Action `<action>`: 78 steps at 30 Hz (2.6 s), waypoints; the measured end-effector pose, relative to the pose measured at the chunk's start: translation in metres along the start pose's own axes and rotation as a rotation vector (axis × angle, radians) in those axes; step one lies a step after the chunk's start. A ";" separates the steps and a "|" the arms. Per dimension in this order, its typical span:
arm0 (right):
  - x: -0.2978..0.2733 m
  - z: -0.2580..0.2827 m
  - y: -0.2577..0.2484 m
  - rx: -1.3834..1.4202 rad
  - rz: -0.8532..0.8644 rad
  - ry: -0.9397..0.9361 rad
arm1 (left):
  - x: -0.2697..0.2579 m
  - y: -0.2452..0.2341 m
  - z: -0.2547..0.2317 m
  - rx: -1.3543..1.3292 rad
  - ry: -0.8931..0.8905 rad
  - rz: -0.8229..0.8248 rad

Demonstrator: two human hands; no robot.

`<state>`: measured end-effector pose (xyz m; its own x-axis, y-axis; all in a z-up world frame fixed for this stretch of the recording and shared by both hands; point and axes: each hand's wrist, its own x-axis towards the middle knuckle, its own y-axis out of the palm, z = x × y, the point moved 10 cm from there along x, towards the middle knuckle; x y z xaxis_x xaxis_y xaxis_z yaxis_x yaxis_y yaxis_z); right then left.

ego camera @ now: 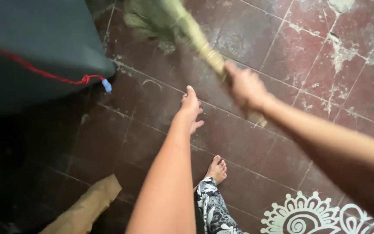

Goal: Sweeping debris off the floor into a dustpan using a broom.

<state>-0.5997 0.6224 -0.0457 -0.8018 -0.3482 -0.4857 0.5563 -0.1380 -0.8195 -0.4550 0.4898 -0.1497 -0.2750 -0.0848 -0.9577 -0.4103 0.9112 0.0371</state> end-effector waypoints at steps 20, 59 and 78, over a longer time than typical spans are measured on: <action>0.008 0.007 0.001 0.443 -0.054 0.086 | 0.076 0.062 -0.039 -0.233 0.096 -0.018; 0.230 0.087 -0.065 0.034 0.174 -0.055 | 0.120 -0.013 -0.198 -0.435 -0.006 0.002; 0.315 0.114 -0.053 0.269 0.280 -0.834 | 0.193 0.021 -0.251 -0.837 -0.087 -0.151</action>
<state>-0.8571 0.4143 -0.1202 -0.2712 -0.9430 -0.1928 0.8219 -0.1226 -0.5563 -0.7350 0.3908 -0.2618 -0.1124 -0.1187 -0.9865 -0.9537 0.2917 0.0736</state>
